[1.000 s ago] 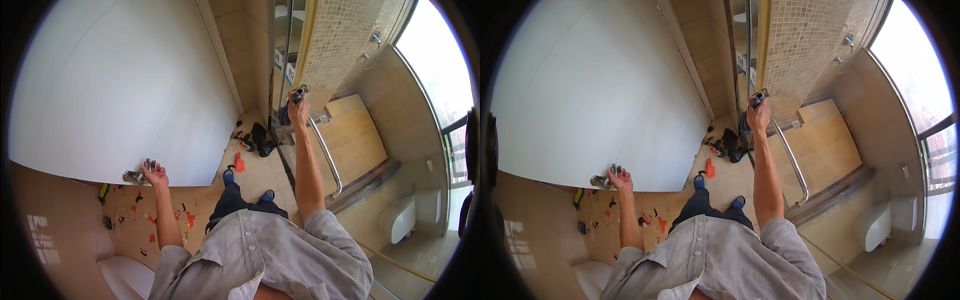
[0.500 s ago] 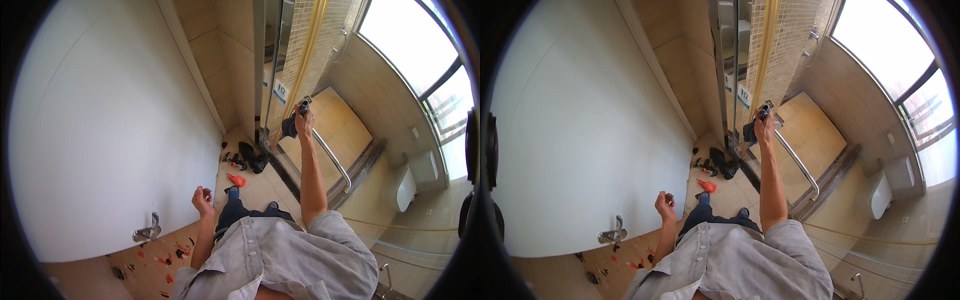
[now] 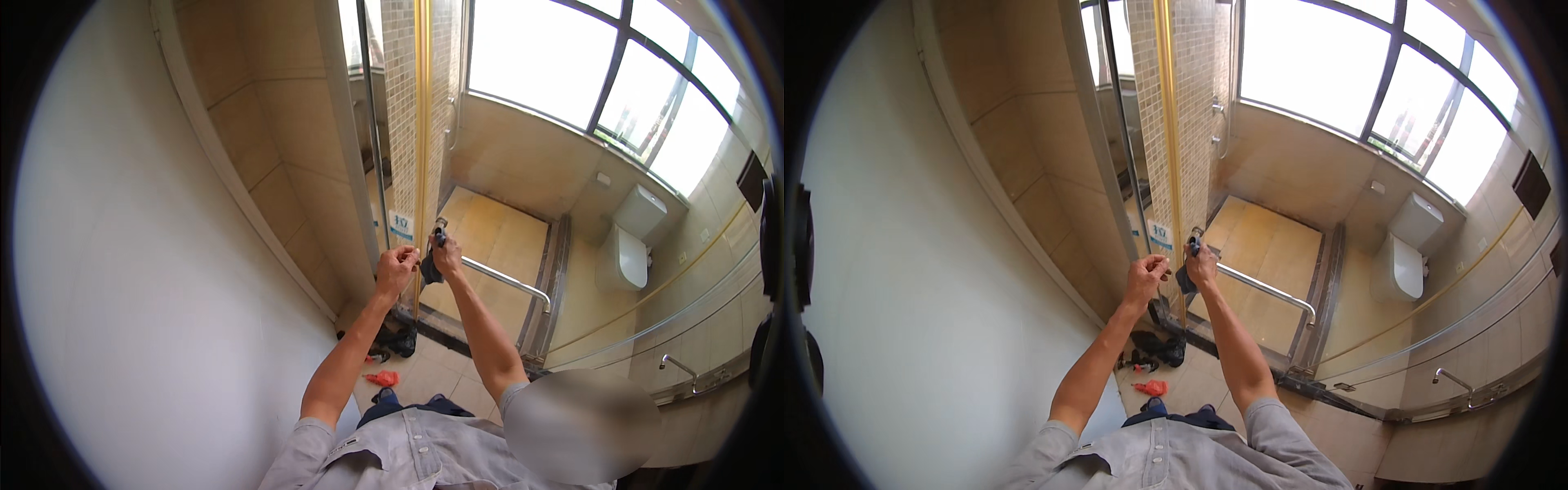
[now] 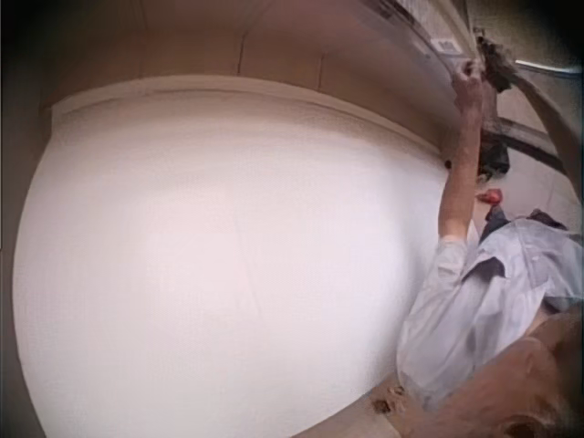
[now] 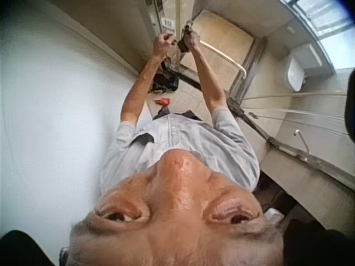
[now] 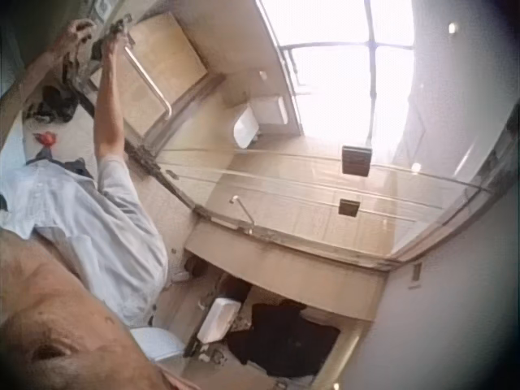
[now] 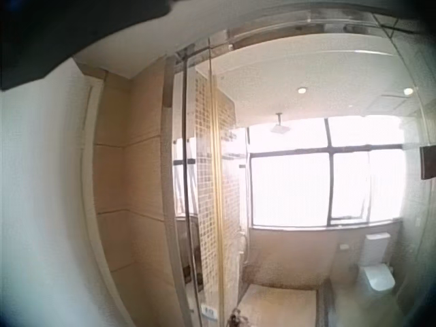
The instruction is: The person cleans a glass shower door using a dark cloth. They wet the cloth at the sink, wring it out, and wipe the glass surface in broad strokes, then return to the sink to rinse and wring the cloth again before resuming wiping.
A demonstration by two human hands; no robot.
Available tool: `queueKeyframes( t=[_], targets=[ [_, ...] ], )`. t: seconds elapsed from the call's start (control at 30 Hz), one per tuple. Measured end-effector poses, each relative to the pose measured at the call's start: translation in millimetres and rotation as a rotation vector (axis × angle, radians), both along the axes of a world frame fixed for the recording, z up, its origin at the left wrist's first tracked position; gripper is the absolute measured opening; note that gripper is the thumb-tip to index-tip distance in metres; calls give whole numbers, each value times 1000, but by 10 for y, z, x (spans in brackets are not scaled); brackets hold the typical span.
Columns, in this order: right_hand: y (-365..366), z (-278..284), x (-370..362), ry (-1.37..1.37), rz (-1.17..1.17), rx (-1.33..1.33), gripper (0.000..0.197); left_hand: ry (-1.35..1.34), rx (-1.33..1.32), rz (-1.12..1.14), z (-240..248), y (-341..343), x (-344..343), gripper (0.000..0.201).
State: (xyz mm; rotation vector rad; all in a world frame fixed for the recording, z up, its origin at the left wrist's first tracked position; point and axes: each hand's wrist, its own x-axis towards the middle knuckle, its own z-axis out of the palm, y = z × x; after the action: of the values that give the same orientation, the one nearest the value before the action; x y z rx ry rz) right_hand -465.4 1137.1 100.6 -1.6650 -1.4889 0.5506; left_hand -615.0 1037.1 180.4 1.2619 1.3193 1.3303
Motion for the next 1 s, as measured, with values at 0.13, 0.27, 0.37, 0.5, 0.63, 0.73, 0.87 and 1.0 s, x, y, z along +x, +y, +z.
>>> queueKeyframes(
  t=[0.13,0.27,0.37,0.5,0.63,0.73,0.87,1.0],
  targets=[
    [-140,326,179,250,2,-69,43,206,260,41,512,534,279,35],
    [-537,1023,853,913,51,58,30,423,542,99,1311,697,669,32],
    [-945,1865,1284,1159,-197,370,26,474,772,192,1582,855,818,23],
    [-1389,2678,1980,884,-453,990,37,504,1198,318,1983,963,1032,24],
    [-1221,3425,2101,132,-573,1514,42,562,1409,306,2356,1242,1046,25],
    [-836,3714,2221,-317,-595,1490,54,611,1500,291,2480,1469,1118,26],
    [-393,3950,1900,-761,-803,1204,91,587,1611,289,2539,1742,1203,24],
    [-176,4049,1534,-766,-545,1224,92,594,1588,276,2501,1775,1187,20]
  ],
)
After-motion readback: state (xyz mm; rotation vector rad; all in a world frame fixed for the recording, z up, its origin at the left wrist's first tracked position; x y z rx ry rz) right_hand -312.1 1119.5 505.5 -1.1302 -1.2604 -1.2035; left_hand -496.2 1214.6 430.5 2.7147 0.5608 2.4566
